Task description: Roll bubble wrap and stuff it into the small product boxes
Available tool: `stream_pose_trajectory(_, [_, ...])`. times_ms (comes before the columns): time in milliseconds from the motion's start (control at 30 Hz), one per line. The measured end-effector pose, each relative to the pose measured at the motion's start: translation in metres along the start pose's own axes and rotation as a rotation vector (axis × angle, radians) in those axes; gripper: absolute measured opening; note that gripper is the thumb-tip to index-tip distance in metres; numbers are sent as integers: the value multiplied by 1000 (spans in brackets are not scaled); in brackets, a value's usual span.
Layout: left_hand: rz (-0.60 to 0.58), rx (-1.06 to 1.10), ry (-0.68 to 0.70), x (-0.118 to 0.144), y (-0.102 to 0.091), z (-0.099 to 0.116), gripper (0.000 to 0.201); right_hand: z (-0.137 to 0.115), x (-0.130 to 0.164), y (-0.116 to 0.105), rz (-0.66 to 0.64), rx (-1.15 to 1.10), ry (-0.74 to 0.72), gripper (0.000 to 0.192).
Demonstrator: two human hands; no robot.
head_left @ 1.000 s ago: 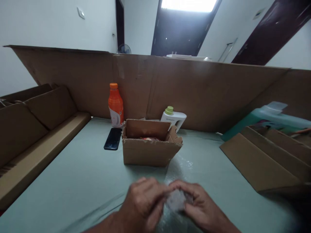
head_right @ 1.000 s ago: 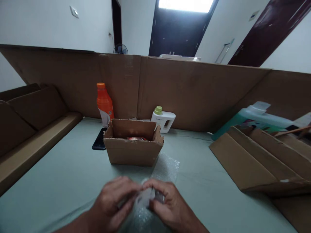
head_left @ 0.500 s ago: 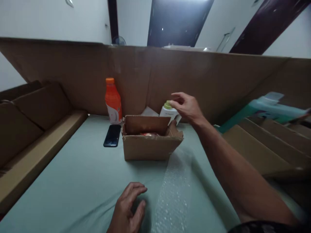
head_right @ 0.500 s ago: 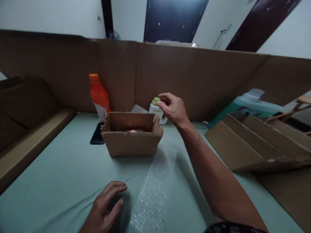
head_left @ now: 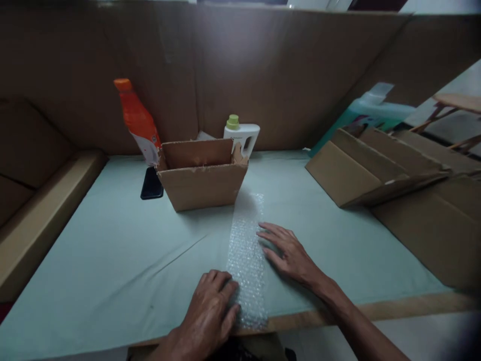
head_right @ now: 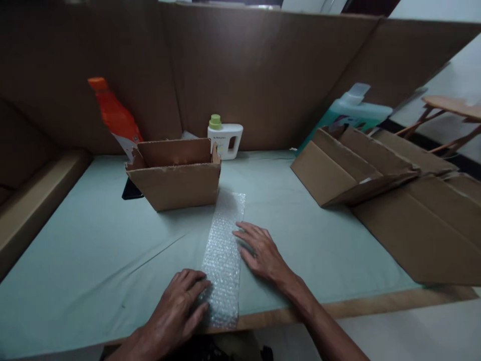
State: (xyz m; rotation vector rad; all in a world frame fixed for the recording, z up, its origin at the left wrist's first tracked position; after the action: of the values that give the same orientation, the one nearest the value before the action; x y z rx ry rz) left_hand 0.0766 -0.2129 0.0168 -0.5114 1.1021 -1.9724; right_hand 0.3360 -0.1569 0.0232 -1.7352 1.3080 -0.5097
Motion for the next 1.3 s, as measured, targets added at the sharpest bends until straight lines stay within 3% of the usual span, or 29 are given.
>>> stream_pose_trajectory(133, [-4,128,-18,9,-7,-2,39,-43,49,-7,-148,-59,-129,53])
stream_pose_trajectory(267, [55,209,-25,11,-3,-9,49,-80,82,17,-249,-71,-147,63])
stream_pose_trajectory(400, [42,280,-19,17,-4,-14,72,-84,93,43,-197,-79,-125,48])
stream_pose_trajectory(533, [-39,339,52,31,-13,-18,89,-77,94,48,-43,-194,-142,28])
stream_pose_trajectory(600, [-71,350,100,39,-15,-17,93,-78,90,45,32,-333,-75,26])
stream_pose_trajectory(667, [-73,369,105,41,-14,-13,89,-80,85,42,55,-529,93,23])
stream_pose_trajectory(767, [6,386,-37,30,-6,-6,65,-79,77,39,45,-798,368,28])
stream_pose_trajectory(833, [64,381,-166,15,0,-4,47,-75,76,36,87,-876,472,35])
stream_pose_trajectory(933, [83,280,-277,-6,6,-7,45,-66,84,31,266,-751,486,39])
stream_pose_trajectory(1000, [75,167,-300,-15,9,-10,51,-67,93,26,434,-514,382,34])
stream_pose_trajectory(1067, [52,91,-296,-20,11,-12,56,-76,99,27,505,-294,204,29])
stream_pose_trajectory(1167, [20,27,-290,-23,16,-11,59,-90,97,40,349,-115,-28,38])
stream_pose_trajectory(1233, [54,-1,-279,-22,16,-10,60,-91,89,51,225,-25,-60,42])
stream_pose_trajectory(1300, [155,-18,-225,-17,13,-9,57,-88,82,58,180,18,-55,38])
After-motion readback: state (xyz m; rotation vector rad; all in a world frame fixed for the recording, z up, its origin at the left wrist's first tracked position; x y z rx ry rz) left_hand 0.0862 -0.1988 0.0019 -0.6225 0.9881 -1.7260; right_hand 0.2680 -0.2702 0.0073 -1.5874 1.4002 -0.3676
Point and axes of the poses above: each hand's wrist, its own x-axis away from the middle knuckle, its own y-axis out of the palm, z = x × y, the point moved 2 cm from there along -x, towards the middle knuckle, and after that the axes turned 8 degrees about -x, right-handed, at the moved point
